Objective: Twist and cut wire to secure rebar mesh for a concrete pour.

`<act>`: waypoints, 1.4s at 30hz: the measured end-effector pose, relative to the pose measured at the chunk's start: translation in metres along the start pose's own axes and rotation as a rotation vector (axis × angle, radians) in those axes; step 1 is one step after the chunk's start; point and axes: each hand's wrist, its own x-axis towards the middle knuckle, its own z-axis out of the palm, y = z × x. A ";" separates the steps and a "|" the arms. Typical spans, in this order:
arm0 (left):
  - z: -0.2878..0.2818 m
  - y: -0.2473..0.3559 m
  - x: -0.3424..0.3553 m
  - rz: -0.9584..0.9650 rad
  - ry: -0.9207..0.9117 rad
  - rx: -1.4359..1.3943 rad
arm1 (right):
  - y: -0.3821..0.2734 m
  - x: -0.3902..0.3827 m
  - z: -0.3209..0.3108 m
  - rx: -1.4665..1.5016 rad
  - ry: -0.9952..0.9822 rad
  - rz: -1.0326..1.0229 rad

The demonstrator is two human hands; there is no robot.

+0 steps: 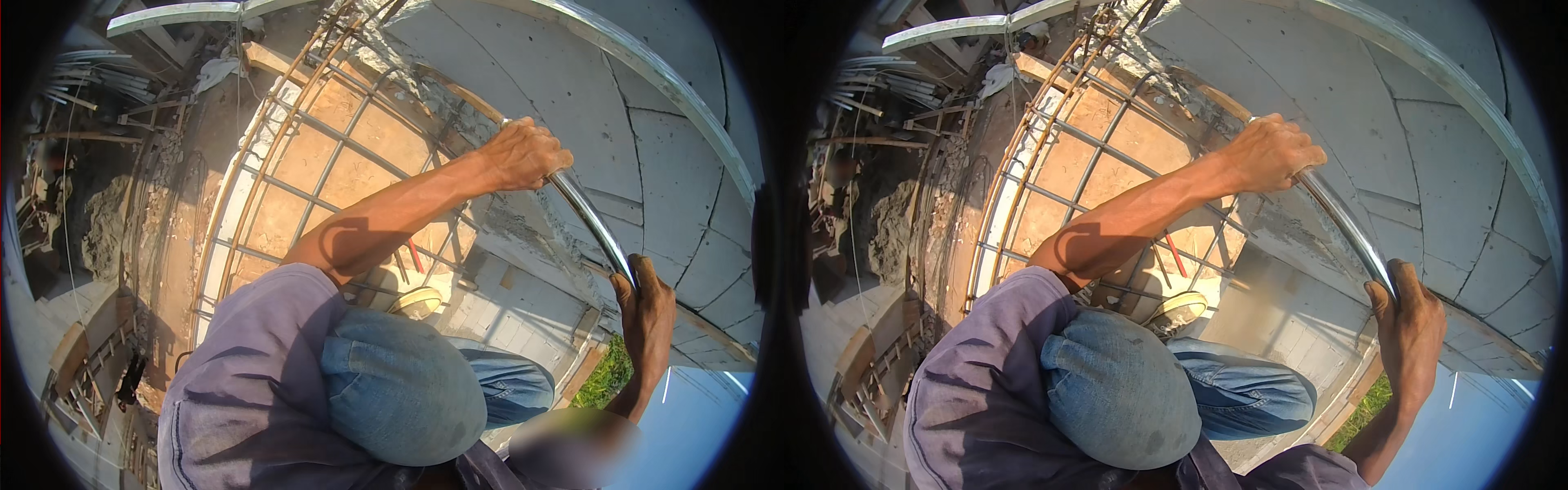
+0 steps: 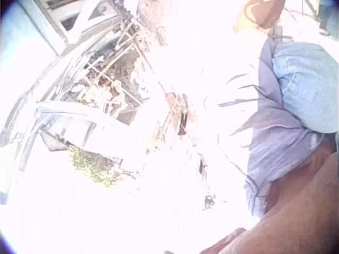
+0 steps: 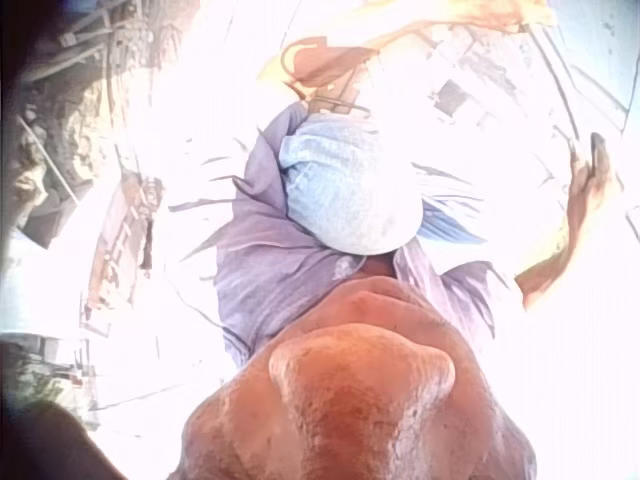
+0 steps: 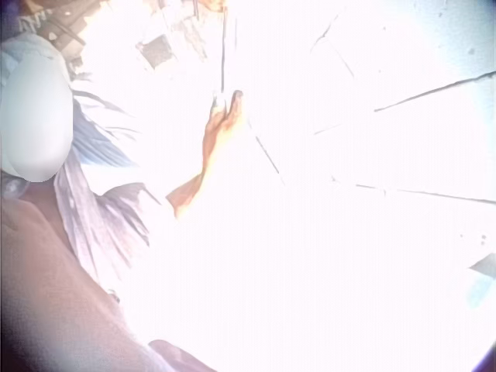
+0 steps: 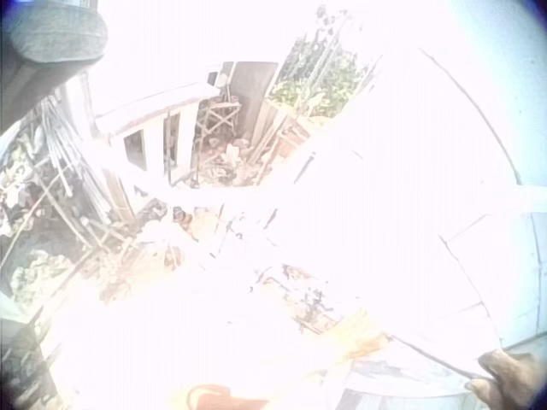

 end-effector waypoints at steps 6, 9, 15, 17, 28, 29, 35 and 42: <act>0.047 0.011 0.024 0.051 -0.070 -0.239 | 0.011 -0.003 -0.021 -0.032 -0.062 0.145; 0.053 0.016 0.032 0.055 -0.068 -0.304 | 0.021 -0.006 -0.025 -0.040 -0.067 0.146; 0.073 0.003 0.016 0.099 -0.143 -0.348 | 0.008 -0.012 -0.002 -0.090 -0.127 0.245; 0.082 -0.002 0.006 0.087 -0.175 -0.353 | 0.009 -0.015 0.008 -0.069 -0.127 0.220; 0.070 -0.019 -0.027 0.098 -0.295 -0.300 | -0.012 -0.032 0.061 0.116 -0.127 0.198; 0.070 -0.021 -0.033 0.092 -0.315 -0.289 | -0.012 -0.035 0.071 0.148 -0.099 0.179; 0.075 -0.018 -0.056 0.184 -0.362 -0.268 | -0.023 -0.069 0.115 0.326 -0.076 0.249; 0.070 -0.019 -0.082 0.261 -0.437 -0.182 | -0.048 -0.097 0.172 0.564 -0.069 0.426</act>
